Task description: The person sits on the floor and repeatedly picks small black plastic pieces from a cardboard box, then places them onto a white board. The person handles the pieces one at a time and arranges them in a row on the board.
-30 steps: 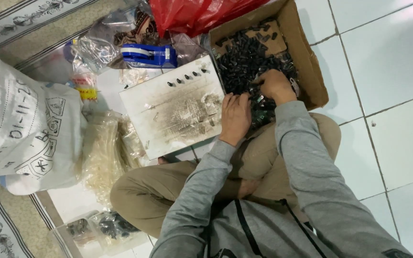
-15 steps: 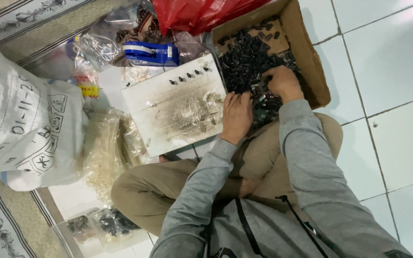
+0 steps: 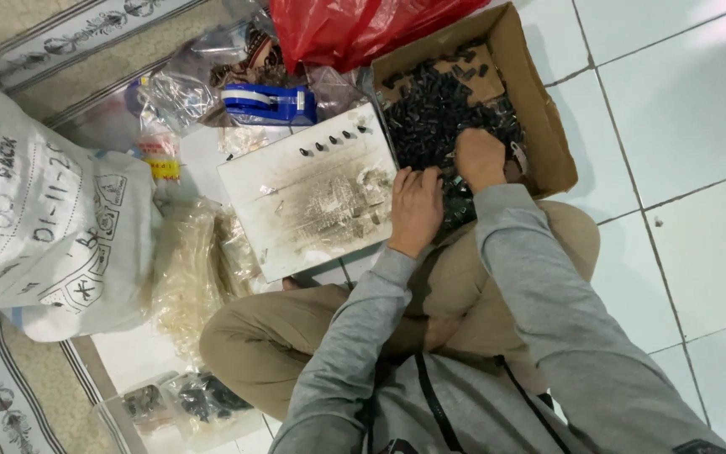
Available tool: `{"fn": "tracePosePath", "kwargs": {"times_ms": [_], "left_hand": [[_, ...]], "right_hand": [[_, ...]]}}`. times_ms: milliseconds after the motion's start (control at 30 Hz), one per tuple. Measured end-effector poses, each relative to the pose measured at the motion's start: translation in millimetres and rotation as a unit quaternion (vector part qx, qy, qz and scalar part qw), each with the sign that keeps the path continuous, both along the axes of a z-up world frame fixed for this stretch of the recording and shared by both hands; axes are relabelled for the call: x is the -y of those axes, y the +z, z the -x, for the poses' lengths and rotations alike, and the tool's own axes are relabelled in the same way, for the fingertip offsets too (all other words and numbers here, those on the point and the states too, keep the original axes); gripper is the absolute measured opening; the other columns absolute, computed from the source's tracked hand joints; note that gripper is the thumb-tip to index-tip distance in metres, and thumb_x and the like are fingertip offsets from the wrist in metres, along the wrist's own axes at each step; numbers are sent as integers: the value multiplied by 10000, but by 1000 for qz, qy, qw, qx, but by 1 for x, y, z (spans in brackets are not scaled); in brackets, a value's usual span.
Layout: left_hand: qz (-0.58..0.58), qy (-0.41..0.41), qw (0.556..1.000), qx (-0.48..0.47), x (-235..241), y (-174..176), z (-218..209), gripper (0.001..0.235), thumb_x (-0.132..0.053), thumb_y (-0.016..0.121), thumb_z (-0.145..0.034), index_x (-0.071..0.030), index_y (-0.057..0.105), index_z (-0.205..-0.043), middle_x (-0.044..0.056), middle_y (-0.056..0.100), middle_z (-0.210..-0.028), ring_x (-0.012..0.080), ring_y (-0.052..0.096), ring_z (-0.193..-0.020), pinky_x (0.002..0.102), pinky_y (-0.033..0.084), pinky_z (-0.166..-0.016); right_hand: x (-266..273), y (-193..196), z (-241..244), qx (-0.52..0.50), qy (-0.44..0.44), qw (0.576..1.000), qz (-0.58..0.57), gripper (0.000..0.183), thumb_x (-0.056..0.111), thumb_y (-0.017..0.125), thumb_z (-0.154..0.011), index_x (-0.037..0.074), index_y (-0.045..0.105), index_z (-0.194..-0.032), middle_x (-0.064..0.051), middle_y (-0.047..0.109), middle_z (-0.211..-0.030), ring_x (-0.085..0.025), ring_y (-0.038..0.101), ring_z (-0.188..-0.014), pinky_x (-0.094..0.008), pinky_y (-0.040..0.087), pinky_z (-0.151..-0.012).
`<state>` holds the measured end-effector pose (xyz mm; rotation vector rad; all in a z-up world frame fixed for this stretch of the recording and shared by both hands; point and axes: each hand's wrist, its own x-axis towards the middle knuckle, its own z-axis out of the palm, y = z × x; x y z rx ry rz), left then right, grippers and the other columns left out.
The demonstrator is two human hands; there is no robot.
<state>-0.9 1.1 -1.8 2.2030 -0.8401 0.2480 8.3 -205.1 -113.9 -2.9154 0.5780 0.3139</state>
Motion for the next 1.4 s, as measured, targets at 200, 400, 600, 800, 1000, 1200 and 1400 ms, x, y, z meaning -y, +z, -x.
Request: {"fn": "tracePosePath", "kwargs": {"times_ms": [200, 400, 600, 800, 1000, 1200, 1400], "left_hand": [[5, 3, 1000, 1, -1, -4, 1, 90, -77, 632, -985, -25, 626, -1058, 169, 691, -741, 288, 727, -839, 390, 413, -1097], [13, -3, 1000, -3, -1, -4, 2, 86, -75, 617, -998, -11, 621, -1055, 183, 685, -737, 296, 720, -818, 397, 414, -1088], [5, 12, 1000, -4, 0, -3, 0, 118, -94, 637, -970, -38, 618, -1072, 187, 723, -794, 309, 733, -863, 408, 411, -1109], [57, -7, 998, -34, -3, 1, 1, 99, -56, 567, -1027, -34, 594, -1119, 197, 696, -846, 312, 719, -901, 415, 425, -1099], [80, -3, 995, -62, -6, 4, 2, 138, -87, 565, -1030, -65, 581, -1166, 163, 719, -960, 310, 726, -991, 423, 408, -1143], [118, -13, 989, -88, -11, 13, 2, 161, -52, 435, -1093, -37, 544, -1211, 170, 664, -1045, 325, 693, -1037, 464, 401, -1168], [100, -10, 993, -64, -11, 2, 1, 152, -87, 439, -1096, -65, 545, -1202, 118, 648, -1041, 257, 696, -1030, 431, 390, -1183]], "right_hand": [[-12, 15, 3, 17, -8, 999, -39, 248, -15, 576, -920, -17, 758, -751, -170, 699, -653, -309, 732, -699, -433, 615, -581], [1, 45, -4, 33, -161, 948, -271, 226, 96, 666, -912, -43, 751, -1068, -266, 731, -918, -398, 727, -838, -505, 601, -644], [4, 59, 0, 57, -173, 932, -313, 262, 174, 733, -905, 15, 754, -1113, -187, 753, -980, -272, 746, -803, -396, 625, -664], [-1, 37, 22, -107, -95, 977, -161, 297, 139, 688, -895, 5, 774, -1146, -248, 756, -1033, -406, 734, -936, -504, 628, -750], [-7, 34, 56, -162, 17, 981, -107, 291, 121, 566, -937, -68, 784, -975, -261, 761, -915, -405, 749, -890, -513, 635, -708], [-10, 58, 23, -103, 28, 972, -209, 262, 95, 609, -899, -70, 766, -1027, -268, 733, -934, -411, 715, -864, -497, 611, -669], [-28, 43, 14, -67, 66, 986, -138, 170, 49, 601, -897, -11, 742, -825, -198, 711, -764, -340, 705, -727, -433, 617, -560]]}}
